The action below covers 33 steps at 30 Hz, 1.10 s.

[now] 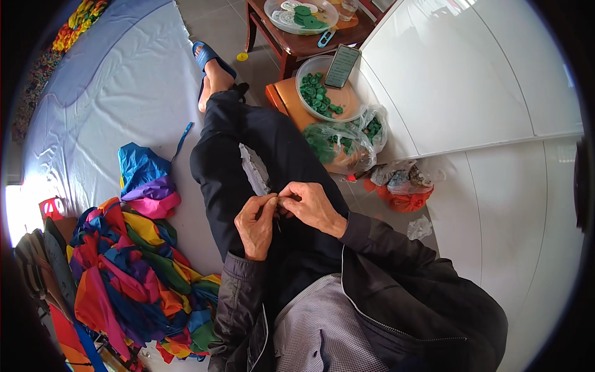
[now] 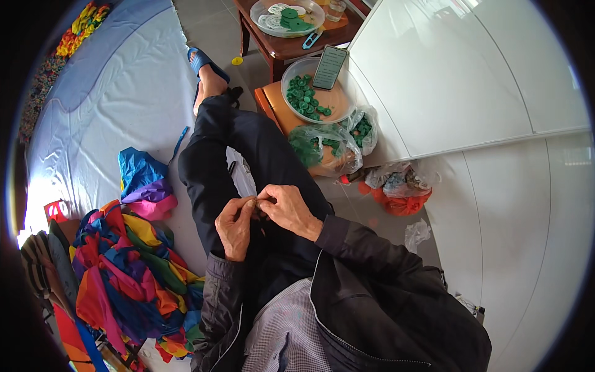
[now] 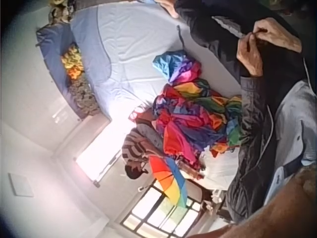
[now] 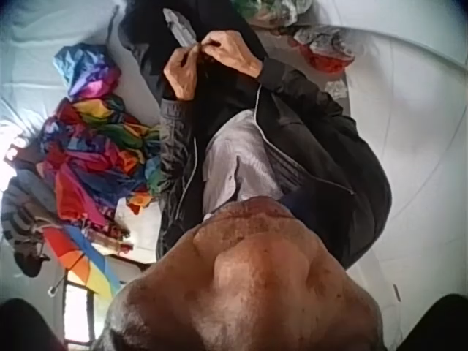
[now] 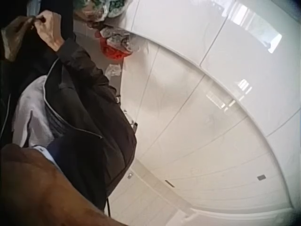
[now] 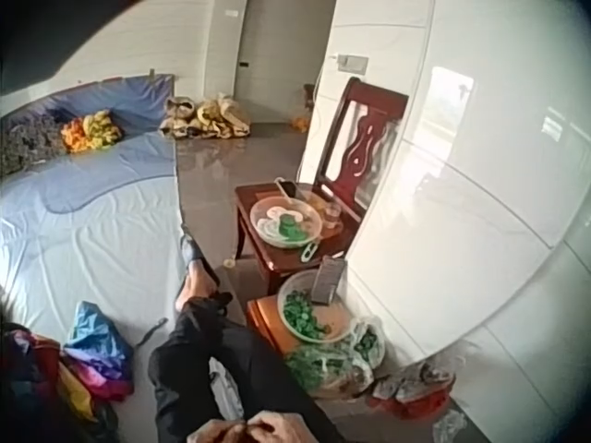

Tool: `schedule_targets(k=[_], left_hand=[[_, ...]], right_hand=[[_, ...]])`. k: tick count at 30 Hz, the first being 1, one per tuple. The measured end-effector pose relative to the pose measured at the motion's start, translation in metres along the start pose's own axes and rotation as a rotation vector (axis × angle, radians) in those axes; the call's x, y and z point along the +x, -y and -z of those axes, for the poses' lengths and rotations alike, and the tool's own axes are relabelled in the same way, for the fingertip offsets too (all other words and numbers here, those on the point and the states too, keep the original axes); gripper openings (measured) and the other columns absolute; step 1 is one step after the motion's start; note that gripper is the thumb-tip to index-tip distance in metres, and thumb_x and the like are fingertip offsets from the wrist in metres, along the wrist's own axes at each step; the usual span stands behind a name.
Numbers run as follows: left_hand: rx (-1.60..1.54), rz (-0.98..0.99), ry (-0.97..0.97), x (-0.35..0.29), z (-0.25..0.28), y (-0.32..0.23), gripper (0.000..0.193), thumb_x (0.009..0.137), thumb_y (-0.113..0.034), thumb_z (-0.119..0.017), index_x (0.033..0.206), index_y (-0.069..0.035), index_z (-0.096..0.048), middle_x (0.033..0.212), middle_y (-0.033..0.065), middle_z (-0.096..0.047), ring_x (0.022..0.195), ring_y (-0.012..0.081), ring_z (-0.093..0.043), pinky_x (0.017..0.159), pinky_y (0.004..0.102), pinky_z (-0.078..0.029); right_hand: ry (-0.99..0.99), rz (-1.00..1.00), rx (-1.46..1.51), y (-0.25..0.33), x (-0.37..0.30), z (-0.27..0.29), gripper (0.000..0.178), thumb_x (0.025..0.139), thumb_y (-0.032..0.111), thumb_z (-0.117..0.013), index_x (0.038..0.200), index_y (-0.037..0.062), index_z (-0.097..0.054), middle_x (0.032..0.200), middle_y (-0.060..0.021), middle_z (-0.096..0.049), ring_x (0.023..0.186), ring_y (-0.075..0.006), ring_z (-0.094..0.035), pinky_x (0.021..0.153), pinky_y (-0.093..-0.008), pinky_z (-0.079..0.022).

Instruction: Manually packaging small green items into plastic bags.

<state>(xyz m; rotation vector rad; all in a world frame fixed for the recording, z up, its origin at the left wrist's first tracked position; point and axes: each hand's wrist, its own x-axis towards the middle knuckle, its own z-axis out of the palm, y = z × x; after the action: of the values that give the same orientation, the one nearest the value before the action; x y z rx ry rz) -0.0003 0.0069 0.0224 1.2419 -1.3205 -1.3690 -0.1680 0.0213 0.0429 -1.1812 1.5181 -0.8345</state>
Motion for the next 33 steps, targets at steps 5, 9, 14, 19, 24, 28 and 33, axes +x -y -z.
schedule_targets(k=[5, 9, 14, 19, 24, 28, 33], left_hand=[[-0.001, -0.015, 0.017, -0.001, 0.002, -0.005, 0.010, 0.096, -0.002, -0.072, 0.102, 0.004, -0.076, 0.084, 0.0066, -0.071, 0.069, 0.0102, -0.063, 0.062, 0.0250, -0.050], [0.020, -0.020, 0.019, 0.000, 0.003, -0.006, 0.009, 0.095, -0.002, -0.073, 0.102, 0.004, -0.076, 0.085, 0.0067, -0.071, 0.069, 0.0098, -0.062, 0.063, 0.0251, -0.050], [-0.060, 0.034, 0.029, -0.002, 0.003, 0.000, 0.009, 0.096, -0.002, -0.072, 0.102, 0.005, -0.075, 0.086, 0.0054, -0.072, 0.073, 0.0090, -0.065, 0.065, 0.0235, -0.052], [-0.161, 0.120, 0.047, -0.002, 0.004, -0.001, 0.010, 0.098, -0.002, -0.071, 0.103, 0.005, -0.073, 0.087, 0.0042, -0.073, 0.076, 0.0086, -0.067, 0.069, 0.0229, -0.054], [-0.217, 0.151, 0.075, -0.003, 0.004, -0.004, 0.011, 0.098, -0.001, -0.070, 0.108, 0.005, -0.072, 0.092, 0.0047, -0.073, 0.078, 0.0085, -0.067, 0.070, 0.0235, -0.055], [-0.169, 0.058, 0.086, 0.000, 0.001, -0.002, 0.013, 0.098, 0.001, -0.068, 0.111, 0.004, -0.072, 0.098, 0.0064, -0.073, 0.080, 0.0090, -0.067, 0.071, 0.0236, -0.056], [-0.162, 0.074, 0.141, 0.000, 0.004, -0.004, 0.019, 0.100, 0.001, -0.065, 0.119, 0.005, -0.068, 0.102, 0.0084, -0.073, 0.082, 0.0100, -0.067, 0.072, 0.0241, -0.056]], right_hand=[[0.054, -0.087, 0.106, 0.006, 0.001, 0.004, 0.013, 0.096, 0.003, -0.065, 0.102, -0.0074, -0.070, 0.087, -0.0122, -0.076, 0.077, -0.0169, -0.075, 0.068, -0.0292, -0.063], [0.057, -0.064, 0.057, 0.004, 0.002, 0.002, 0.012, 0.096, 0.003, -0.064, 0.101, -0.0072, -0.069, 0.086, -0.0124, -0.075, 0.078, -0.0171, -0.075, 0.067, -0.0297, -0.062], [0.007, 0.070, -0.066, -0.001, 0.000, -0.005, 0.010, 0.097, 0.003, -0.063, 0.100, -0.0065, -0.066, 0.085, -0.0127, -0.075, 0.078, -0.0178, -0.076, 0.066, -0.0306, -0.062], [-0.015, 0.136, -0.074, -0.008, 0.000, -0.010, 0.009, 0.099, 0.003, -0.062, 0.099, -0.0057, -0.065, 0.086, -0.0133, -0.074, 0.078, -0.0189, -0.076, 0.066, -0.0314, -0.061], [-0.022, 0.133, -0.040, -0.012, 0.001, -0.011, 0.008, 0.100, 0.002, -0.061, 0.101, -0.0052, -0.064, 0.087, -0.0121, -0.073, 0.077, -0.0175, -0.075, 0.068, -0.0299, -0.060], [-0.003, 0.041, 0.046, -0.009, 0.002, -0.008, 0.008, 0.100, 0.002, -0.061, 0.103, -0.0048, -0.064, 0.087, -0.0106, -0.072, 0.076, -0.0151, -0.072, 0.070, -0.0289, -0.058], [-0.064, 0.114, -0.036, -0.004, 0.000, -0.010, 0.004, 0.098, 0.001, -0.063, 0.100, -0.0025, -0.062, 0.090, -0.0110, -0.069, 0.079, -0.0186, -0.070, 0.072, -0.0303, -0.056]])
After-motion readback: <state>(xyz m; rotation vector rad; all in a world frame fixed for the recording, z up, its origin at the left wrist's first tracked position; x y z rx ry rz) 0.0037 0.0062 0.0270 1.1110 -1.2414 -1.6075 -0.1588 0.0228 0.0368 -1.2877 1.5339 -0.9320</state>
